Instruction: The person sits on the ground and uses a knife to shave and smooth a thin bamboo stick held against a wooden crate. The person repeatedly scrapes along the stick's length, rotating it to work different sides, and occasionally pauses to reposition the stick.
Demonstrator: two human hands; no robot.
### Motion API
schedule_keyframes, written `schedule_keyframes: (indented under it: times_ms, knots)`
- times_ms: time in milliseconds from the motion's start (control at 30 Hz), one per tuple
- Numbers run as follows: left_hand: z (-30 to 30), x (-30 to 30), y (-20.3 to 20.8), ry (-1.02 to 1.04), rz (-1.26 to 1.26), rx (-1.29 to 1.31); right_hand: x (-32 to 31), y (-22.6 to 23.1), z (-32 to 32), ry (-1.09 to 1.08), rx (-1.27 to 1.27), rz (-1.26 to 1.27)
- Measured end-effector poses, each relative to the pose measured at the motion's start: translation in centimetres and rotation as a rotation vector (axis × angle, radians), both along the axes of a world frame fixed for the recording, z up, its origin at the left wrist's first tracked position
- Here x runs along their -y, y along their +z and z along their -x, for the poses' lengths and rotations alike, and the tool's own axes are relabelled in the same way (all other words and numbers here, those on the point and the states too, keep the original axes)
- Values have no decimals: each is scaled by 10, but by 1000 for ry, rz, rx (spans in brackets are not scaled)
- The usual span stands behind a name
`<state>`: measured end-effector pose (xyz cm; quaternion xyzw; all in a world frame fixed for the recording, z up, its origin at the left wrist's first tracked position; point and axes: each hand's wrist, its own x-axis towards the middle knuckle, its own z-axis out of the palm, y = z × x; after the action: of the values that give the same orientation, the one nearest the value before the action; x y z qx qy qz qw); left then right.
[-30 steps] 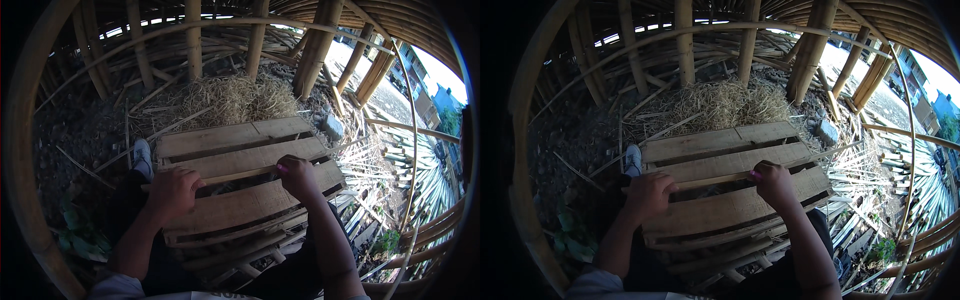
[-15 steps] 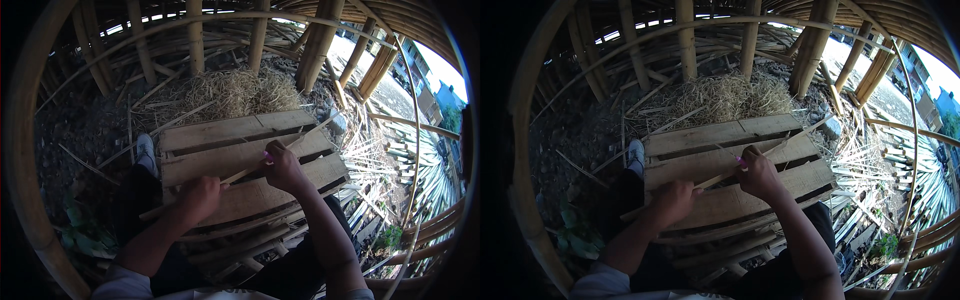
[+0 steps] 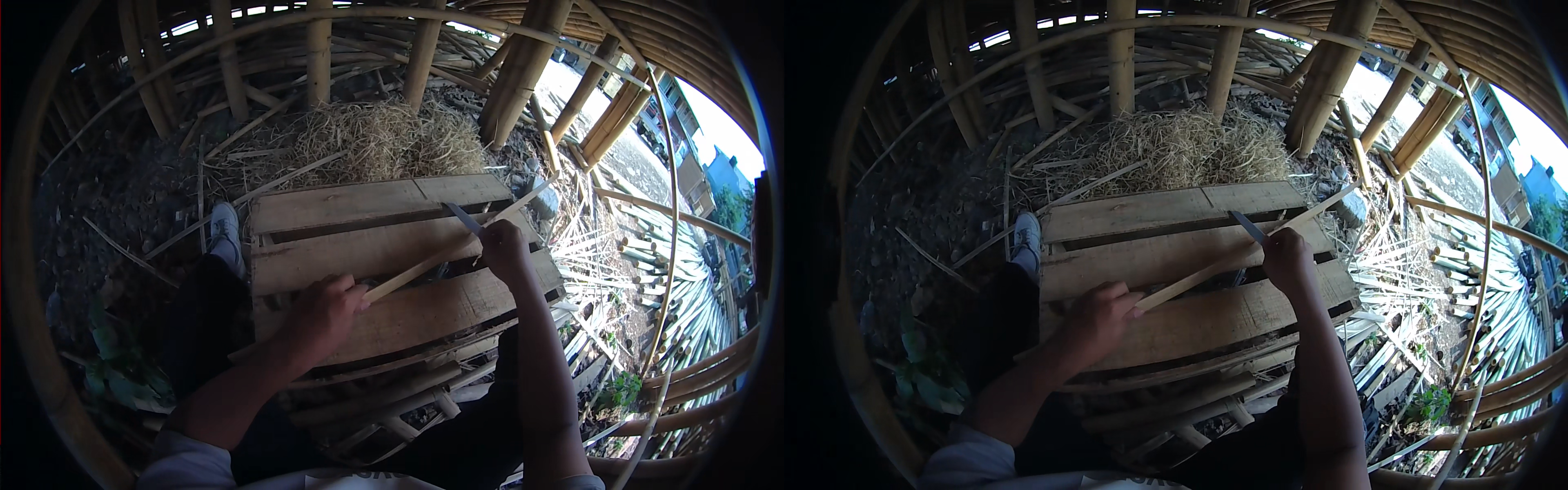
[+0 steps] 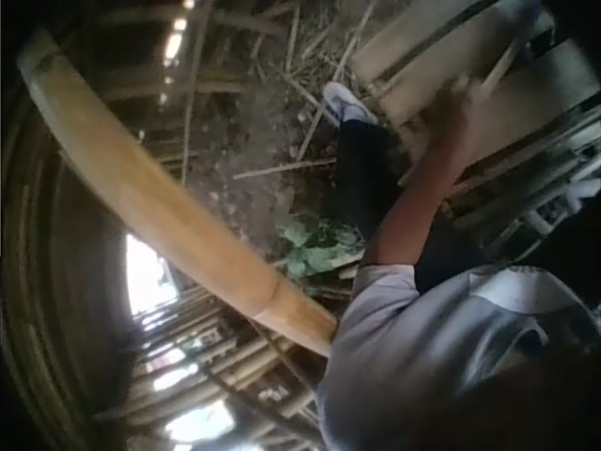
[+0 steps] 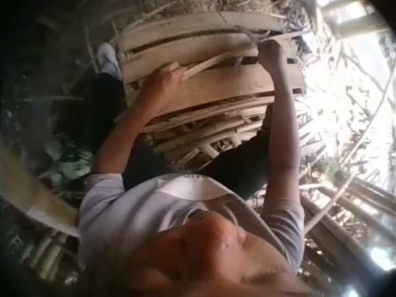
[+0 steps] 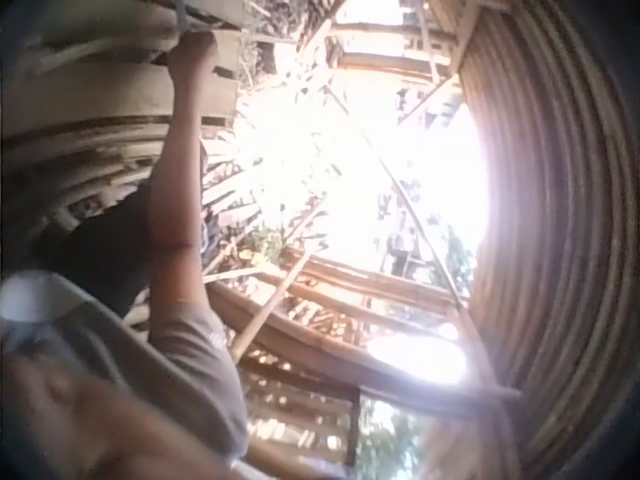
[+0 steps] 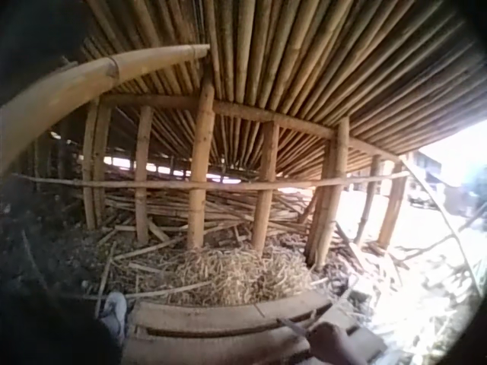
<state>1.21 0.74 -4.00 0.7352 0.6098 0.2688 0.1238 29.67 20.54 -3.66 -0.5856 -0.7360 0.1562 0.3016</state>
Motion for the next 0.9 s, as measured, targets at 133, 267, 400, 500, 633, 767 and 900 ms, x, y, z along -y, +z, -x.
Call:
schedule_keyframes:
  times_ms: [133, 267, 400, 500, 633, 767, 900]
  knots:
    - [1, -2, 3, -55, 9, 49, -10, -6, -2, 19, -86, 44]
    - [2, -2, -2, -20, -234, 32, -16, -7, -10, 46, -208, 115]
    - [4, -5, -11, -106, -41, -7, -27, -8, -14, -19, 229, 84]
    - [-5, -5, -9, -95, 36, 49, -25, -6, -16, -72, 193, 187]
    - [-4, -6, -25, -87, -29, -27, -22, 1, -9, -45, 163, 267]
    - [-7, -6, -18, -116, 45, -108, -6, 11, -4, -53, 99, 306]
    - [-7, -6, -22, -95, 23, -198, 19, -1, 28, 23, 144, 154]
